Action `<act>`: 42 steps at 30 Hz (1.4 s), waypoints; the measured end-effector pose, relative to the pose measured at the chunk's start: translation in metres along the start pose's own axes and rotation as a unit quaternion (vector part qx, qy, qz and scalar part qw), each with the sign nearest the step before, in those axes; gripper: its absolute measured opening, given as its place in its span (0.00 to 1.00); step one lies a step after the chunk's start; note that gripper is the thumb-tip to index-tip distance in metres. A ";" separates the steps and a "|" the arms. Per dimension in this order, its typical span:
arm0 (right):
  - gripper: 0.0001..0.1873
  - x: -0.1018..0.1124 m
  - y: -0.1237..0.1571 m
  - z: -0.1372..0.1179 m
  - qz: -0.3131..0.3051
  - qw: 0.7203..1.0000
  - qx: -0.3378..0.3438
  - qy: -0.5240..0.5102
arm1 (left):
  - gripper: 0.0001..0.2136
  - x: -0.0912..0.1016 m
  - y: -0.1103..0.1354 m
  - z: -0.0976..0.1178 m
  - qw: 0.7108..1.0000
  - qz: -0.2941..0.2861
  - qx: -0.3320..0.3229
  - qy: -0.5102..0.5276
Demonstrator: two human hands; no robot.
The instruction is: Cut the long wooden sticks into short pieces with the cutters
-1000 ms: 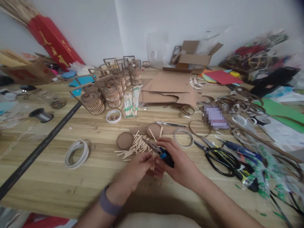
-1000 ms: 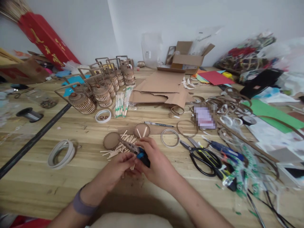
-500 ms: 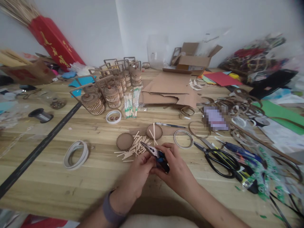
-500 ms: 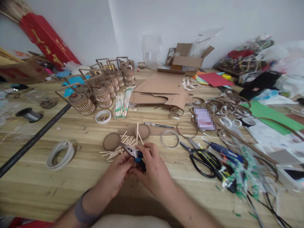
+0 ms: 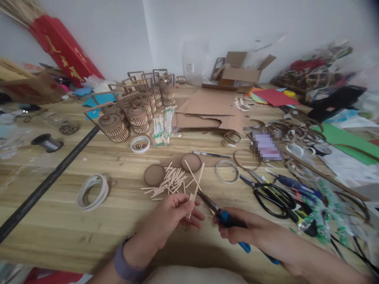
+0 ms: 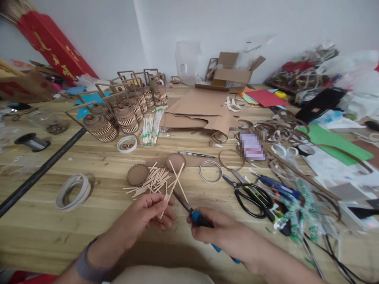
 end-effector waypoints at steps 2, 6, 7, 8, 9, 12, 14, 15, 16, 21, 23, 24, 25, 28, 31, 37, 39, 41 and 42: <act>0.13 -0.004 0.000 -0.006 -0.027 0.999 -0.010 -0.021 | 0.23 -0.003 0.000 -0.001 1.000 -0.020 0.004 -0.005; 0.11 -0.009 -0.005 -0.018 -0.053 0.998 -0.004 -0.037 | 0.23 -0.007 0.001 -0.003 0.998 -0.052 0.013 -0.018; 0.10 -0.009 -0.007 -0.020 -0.060 0.997 0.003 -0.038 | 0.23 -0.008 0.001 -0.003 0.998 -0.056 0.014 -0.019; 0.10 -0.010 -0.009 -0.021 -0.068 0.997 0.011 -0.039 | 0.24 -0.008 0.001 -0.003 0.998 -0.059 0.015 -0.019; 0.10 -0.010 -0.010 -0.021 -0.075 0.996 0.020 -0.042 | 0.24 -0.008 0.001 -0.004 0.998 -0.062 0.016 -0.020; 0.09 -0.010 -0.013 -0.020 -0.089 0.994 0.038 -0.049 | 0.24 -0.009 0.001 -0.005 0.997 -0.068 0.020 -0.025; 0.09 -0.009 -0.014 -0.019 -0.090 0.994 0.041 -0.047 | 0.25 -0.009 0.001 -0.006 0.997 -0.071 0.026 -0.025; 0.09 -0.009 -0.014 -0.019 -0.089 0.994 0.039 -0.045 | 0.25 -0.009 0.001 -0.006 0.997 -0.072 0.028 -0.025; 0.09 -0.009 -0.014 -0.019 -0.087 0.995 0.037 -0.042 | 0.25 -0.010 0.001 -0.007 0.997 -0.073 0.030 -0.026; 0.10 -0.010 -0.014 -0.021 -0.085 0.995 0.036 -0.028 | 0.25 -0.009 -0.001 -0.008 0.996 -0.076 0.028 -0.037; 0.10 -0.010 -0.015 -0.021 -0.088 0.995 0.038 -0.024 | 0.25 -0.009 -0.001 -0.008 0.996 -0.078 0.024 -0.039; 0.10 -0.011 -0.016 -0.021 -0.088 0.995 0.039 -0.019 | 0.24 -0.009 -0.002 -0.008 0.996 -0.080 0.022 -0.040; 0.10 -0.011 -0.017 -0.019 -0.089 0.995 0.039 -0.013 | 0.24 -0.009 -0.002 -0.008 0.996 -0.082 0.020 -0.041; 0.11 -0.012 -0.022 -0.015 -0.079 0.996 0.045 0.020 | 0.24 -0.009 -0.001 -0.006 0.996 -0.079 0.013 -0.047; 0.11 -0.014 -0.027 -0.010 -0.051 0.996 0.054 0.056 | 0.24 -0.009 0.000 -0.005 0.996 -0.073 0.010 -0.051; 0.10 -0.014 -0.030 -0.007 -0.034 0.994 0.062 0.079 | 0.26 -0.008 -0.002 -0.010 0.997 -0.062 0.012 -0.047; 0.11 -0.013 -0.028 -0.009 -0.051 0.995 0.062 0.065 | 0.25 -0.007 -0.002 -0.010 0.997 -0.061 0.007 -0.050; 0.13 -0.012 -0.025 -0.011 -0.073 0.994 0.067 0.038 | 0.24 -0.007 -0.002 -0.009 0.996 -0.067 0.003 -0.052; 0.13 -0.011 -0.024 -0.012 -0.080 0.994 0.069 0.024 | 0.24 -0.007 -0.001 -0.008 0.996 -0.070 0.001 -0.051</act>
Point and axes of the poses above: each hand's wrist, its own y-axis away from the middle knuckle, its own x-axis out of the back of the hand, z = x × y, the point moved 2 cm from there along -y, towards the middle knuckle, and after that the axes turned 6 degrees about -z, right-handed, at the moved point
